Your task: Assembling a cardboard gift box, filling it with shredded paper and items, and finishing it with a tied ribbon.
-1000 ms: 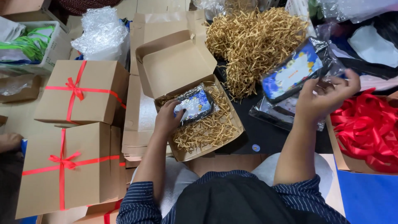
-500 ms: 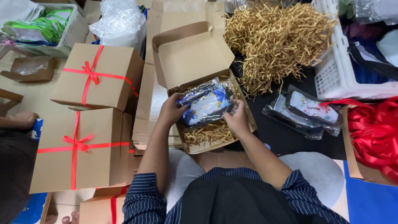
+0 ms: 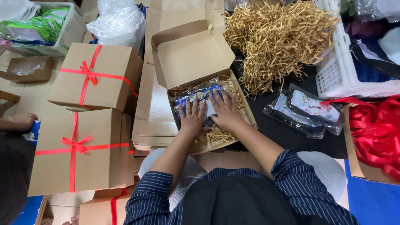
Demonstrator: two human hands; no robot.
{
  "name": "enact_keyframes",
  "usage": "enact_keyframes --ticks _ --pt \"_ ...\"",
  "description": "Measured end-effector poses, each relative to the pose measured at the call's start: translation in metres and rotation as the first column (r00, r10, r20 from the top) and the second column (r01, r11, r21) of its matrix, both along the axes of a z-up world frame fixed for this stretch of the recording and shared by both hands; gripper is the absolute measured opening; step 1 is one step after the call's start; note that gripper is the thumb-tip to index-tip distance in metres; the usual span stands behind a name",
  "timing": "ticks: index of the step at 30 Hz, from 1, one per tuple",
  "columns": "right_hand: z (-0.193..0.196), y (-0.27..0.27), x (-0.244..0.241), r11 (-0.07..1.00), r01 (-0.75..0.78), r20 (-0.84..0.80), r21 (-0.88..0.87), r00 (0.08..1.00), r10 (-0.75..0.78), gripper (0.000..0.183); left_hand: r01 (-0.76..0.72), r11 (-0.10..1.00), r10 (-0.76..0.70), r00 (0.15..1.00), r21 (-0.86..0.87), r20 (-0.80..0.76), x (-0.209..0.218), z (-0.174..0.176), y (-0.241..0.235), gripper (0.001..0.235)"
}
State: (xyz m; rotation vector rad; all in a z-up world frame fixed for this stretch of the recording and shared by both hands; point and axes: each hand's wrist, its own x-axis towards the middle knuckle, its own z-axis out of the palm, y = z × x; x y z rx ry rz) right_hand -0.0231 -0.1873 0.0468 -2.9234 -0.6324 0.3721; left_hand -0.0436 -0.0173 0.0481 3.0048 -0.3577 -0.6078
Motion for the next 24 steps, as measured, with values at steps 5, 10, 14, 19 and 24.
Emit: enact_keyframes --ticks 5,10,14,19,24 --pt "-0.016 0.002 0.005 1.0 -0.013 -0.077 -0.028 0.997 0.011 0.08 0.043 0.999 -0.042 0.998 0.027 -0.055 0.014 -0.034 0.007 0.119" --pt "-0.026 0.004 0.01 0.999 0.015 -0.142 -0.037 0.99 -0.02 0.077 0.029 0.999 -0.026 0.994 0.025 -0.103 0.016 -0.022 0.004 0.118" --pt "-0.028 0.004 0.014 0.999 0.035 -0.179 -0.003 0.983 -0.035 0.079 0.029 0.999 -0.026 0.995 0.034 -0.095 0.021 -0.034 0.005 0.122" --pt "0.005 -0.018 0.016 0.944 0.112 -0.253 0.309 0.967 -0.032 0.084 0.03 1.0 -0.03 0.994 -0.003 -0.102 0.02 -0.018 0.007 0.123" --pt "0.041 -0.127 0.006 0.343 0.127 -0.101 0.931 0.99 -0.094 0.081 0.03 0.996 -0.04 0.992 -0.082 -0.123 0.019 0.008 0.011 0.127"
